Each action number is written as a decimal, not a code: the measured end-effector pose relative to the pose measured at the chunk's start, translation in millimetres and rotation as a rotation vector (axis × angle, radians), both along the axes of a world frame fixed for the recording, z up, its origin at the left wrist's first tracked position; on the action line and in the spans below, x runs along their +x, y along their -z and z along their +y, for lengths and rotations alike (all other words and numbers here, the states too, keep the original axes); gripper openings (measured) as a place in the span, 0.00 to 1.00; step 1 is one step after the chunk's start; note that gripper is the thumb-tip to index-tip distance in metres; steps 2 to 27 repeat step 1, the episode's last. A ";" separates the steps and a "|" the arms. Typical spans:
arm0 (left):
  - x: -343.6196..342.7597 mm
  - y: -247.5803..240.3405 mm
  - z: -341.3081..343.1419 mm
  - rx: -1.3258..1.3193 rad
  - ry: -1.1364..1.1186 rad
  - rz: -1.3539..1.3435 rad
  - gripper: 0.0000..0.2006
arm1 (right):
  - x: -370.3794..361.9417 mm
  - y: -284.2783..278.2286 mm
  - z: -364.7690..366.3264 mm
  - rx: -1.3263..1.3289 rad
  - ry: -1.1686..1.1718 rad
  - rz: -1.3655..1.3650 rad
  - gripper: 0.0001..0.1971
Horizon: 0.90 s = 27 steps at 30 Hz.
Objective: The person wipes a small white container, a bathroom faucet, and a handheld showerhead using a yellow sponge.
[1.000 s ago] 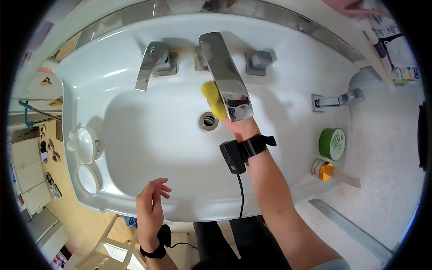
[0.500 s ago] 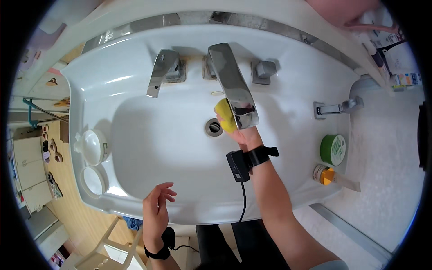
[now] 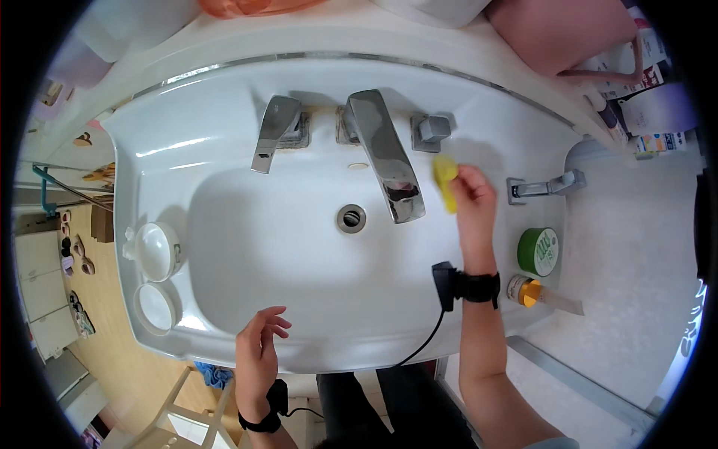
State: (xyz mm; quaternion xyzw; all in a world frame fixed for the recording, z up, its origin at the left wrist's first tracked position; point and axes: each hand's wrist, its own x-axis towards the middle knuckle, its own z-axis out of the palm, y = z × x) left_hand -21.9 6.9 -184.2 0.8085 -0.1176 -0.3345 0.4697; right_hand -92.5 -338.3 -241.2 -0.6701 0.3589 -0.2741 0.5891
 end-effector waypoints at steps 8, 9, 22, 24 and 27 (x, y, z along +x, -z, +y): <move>1.4 -0.9 -1.1 -0.002 0.002 0.006 0.19 | -0.5 -0.9 -0.3 -0.002 0.001 0.004 0.08; 1.4 -0.9 -1.1 -0.002 0.002 0.006 0.19 | -0.5 -0.9 -0.3 -0.002 0.001 0.004 0.08; 1.4 -0.9 -1.1 -0.002 0.002 0.006 0.19 | -0.5 -0.9 -0.3 -0.002 0.001 0.004 0.08; 1.4 -0.9 -1.1 -0.002 0.002 0.006 0.19 | -0.5 -0.9 -0.3 -0.002 0.001 0.004 0.08; 1.4 -0.9 -1.1 -0.002 0.002 0.006 0.19 | -0.5 -0.9 -0.3 -0.002 0.001 0.004 0.08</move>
